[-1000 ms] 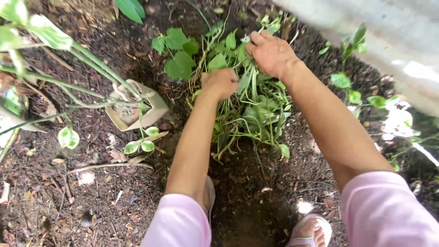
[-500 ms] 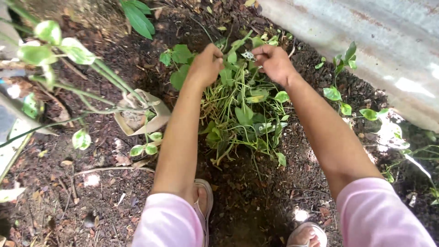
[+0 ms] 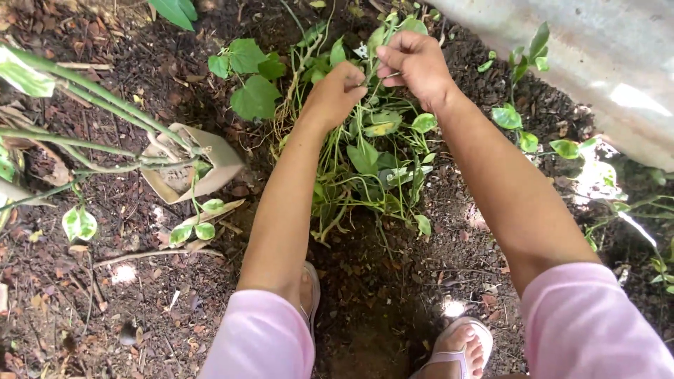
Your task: Digging into soil with a knife and planting plant cuttings.
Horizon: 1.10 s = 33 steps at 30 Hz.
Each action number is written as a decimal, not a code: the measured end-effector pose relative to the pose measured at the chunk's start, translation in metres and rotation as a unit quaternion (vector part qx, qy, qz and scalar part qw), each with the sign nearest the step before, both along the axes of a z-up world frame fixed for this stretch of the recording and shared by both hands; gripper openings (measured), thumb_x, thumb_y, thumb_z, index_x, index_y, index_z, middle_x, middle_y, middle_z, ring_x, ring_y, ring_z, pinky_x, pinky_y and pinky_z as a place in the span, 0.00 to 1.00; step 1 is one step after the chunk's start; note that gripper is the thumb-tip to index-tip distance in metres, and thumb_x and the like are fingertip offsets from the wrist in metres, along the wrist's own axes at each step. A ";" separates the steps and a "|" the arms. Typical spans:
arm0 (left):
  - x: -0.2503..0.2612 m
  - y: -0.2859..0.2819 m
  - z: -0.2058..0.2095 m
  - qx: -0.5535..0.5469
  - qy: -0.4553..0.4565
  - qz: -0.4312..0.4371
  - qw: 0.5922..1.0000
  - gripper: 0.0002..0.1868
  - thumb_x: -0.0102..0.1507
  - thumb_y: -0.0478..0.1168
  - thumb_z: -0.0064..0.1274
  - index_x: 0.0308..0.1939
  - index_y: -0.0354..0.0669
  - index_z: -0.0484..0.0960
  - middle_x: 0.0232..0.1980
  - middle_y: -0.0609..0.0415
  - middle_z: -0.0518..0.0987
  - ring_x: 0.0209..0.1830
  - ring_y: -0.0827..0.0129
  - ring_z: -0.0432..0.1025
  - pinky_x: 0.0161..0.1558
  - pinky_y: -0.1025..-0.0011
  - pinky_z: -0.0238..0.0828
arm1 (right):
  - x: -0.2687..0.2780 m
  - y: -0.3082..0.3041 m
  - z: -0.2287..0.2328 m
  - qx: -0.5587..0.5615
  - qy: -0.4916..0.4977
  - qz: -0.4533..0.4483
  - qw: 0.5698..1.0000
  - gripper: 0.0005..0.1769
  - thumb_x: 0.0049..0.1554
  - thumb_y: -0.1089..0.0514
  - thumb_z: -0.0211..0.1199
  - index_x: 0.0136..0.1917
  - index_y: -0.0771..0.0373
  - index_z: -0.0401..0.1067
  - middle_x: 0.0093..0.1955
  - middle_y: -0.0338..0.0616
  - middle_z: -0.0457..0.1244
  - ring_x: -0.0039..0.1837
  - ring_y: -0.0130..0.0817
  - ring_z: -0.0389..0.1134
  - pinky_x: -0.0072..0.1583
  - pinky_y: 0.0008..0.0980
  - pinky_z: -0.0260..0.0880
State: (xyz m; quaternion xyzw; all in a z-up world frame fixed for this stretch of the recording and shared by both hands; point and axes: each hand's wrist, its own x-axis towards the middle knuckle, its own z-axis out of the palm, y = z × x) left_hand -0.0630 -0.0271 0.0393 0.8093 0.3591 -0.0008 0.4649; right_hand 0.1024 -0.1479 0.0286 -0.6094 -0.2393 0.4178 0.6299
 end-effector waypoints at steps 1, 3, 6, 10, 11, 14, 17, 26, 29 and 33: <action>0.007 -0.001 0.000 0.001 -0.001 -0.004 1.000 0.15 0.64 0.43 0.58 0.54 0.51 0.76 0.56 0.51 0.82 0.56 0.62 0.77 0.56 0.60 0.73 | 0.001 -0.002 0.005 0.001 -0.001 -0.004 1.000 0.06 0.64 0.57 0.66 0.46 0.60 0.74 0.41 0.38 0.69 0.44 0.27 0.73 0.47 0.29 0.78; 0.022 -0.008 0.000 0.007 -0.100 -0.019 0.995 0.15 0.60 0.42 0.63 0.48 0.44 0.79 0.49 0.54 0.86 0.50 0.67 0.80 0.53 0.66 0.75 | 0.005 -0.010 0.015 -0.009 -0.064 0.002 0.998 0.05 0.63 0.59 0.67 0.45 0.61 0.74 0.39 0.36 0.68 0.41 0.24 0.72 0.43 0.26 0.76; 0.051 -0.025 -0.002 0.048 -0.168 -0.025 0.984 0.13 0.58 0.40 0.67 0.40 0.39 0.81 0.41 0.53 0.87 0.43 0.67 0.82 0.47 0.68 0.77 | 0.018 -0.033 0.022 -0.006 -0.138 0.014 0.990 0.07 0.64 0.61 0.67 0.44 0.63 0.72 0.37 0.35 0.65 0.39 0.22 0.68 0.40 0.26 0.72; 0.097 -0.060 -0.017 0.031 -0.237 -0.080 0.968 0.11 0.57 0.37 0.67 0.38 0.39 0.81 0.37 0.53 0.87 0.39 0.68 0.82 0.45 0.68 0.78 | 0.040 -0.083 0.023 -0.015 -0.192 -0.040 0.980 0.07 0.64 0.62 0.67 0.44 0.64 0.72 0.36 0.34 0.65 0.39 0.21 0.67 0.40 0.24 0.69; 0.107 -0.073 -0.021 0.032 -0.224 -0.086 0.970 0.11 0.56 0.37 0.68 0.37 0.39 0.81 0.37 0.53 0.87 0.38 0.67 0.82 0.44 0.68 0.78 | 0.046 -0.099 0.018 -0.015 -0.205 -0.052 0.977 0.06 0.63 0.62 0.67 0.45 0.64 0.72 0.37 0.34 0.65 0.39 0.21 0.67 0.40 0.25 0.69; 0.132 -0.110 -0.039 0.033 -0.201 -0.122 0.971 0.12 0.55 0.38 0.68 0.37 0.40 0.82 0.37 0.52 0.87 0.38 0.66 0.83 0.43 0.66 0.78 | 0.050 -0.142 0.006 -0.071 -0.302 -0.092 0.946 0.06 0.62 0.63 0.69 0.46 0.66 0.74 0.37 0.41 0.67 0.39 0.27 0.67 0.42 0.30 0.68; 0.140 -0.137 -0.056 0.040 -0.150 -0.151 0.976 0.13 0.56 0.41 0.67 0.39 0.41 0.82 0.39 0.51 0.87 0.40 0.61 0.83 0.45 0.63 0.77 | 0.046 -0.166 -0.014 -0.149 -0.411 -0.129 0.890 0.07 0.60 0.62 0.71 0.47 0.67 0.76 0.39 0.51 0.69 0.39 0.36 0.69 0.44 0.38 0.70; 0.139 -0.153 -0.130 0.022 -0.044 -0.135 0.990 0.17 0.61 0.46 0.61 0.51 0.48 0.78 0.48 0.42 0.85 0.49 0.46 0.79 0.52 0.54 0.74 | 0.031 -0.160 -0.105 -0.252 -0.422 -0.147 0.858 0.05 0.58 0.60 0.64 0.48 0.63 0.77 0.44 0.58 0.71 0.44 0.53 0.73 0.49 0.49 0.74; 0.139 -0.154 -0.141 0.016 -0.016 -0.126 0.992 0.22 0.61 0.44 0.58 0.58 0.50 0.73 0.50 0.40 0.83 0.52 0.42 0.77 0.53 0.51 0.74 | 0.024 -0.155 -0.125 -0.275 -0.458 -0.146 0.833 0.05 0.58 0.61 0.64 0.47 0.64 0.76 0.42 0.62 0.69 0.45 0.62 0.71 0.50 0.54 0.72; 0.136 -0.154 -0.176 -0.019 0.027 -0.145 0.989 0.27 0.63 0.40 0.54 0.66 0.56 0.66 0.52 0.41 0.83 0.54 0.43 0.77 0.56 0.52 0.72 | 0.011 -0.153 -0.136 -0.330 -0.401 -0.146 0.842 0.05 0.58 0.63 0.62 0.49 0.63 0.76 0.41 0.62 0.69 0.44 0.61 0.71 0.51 0.54 0.72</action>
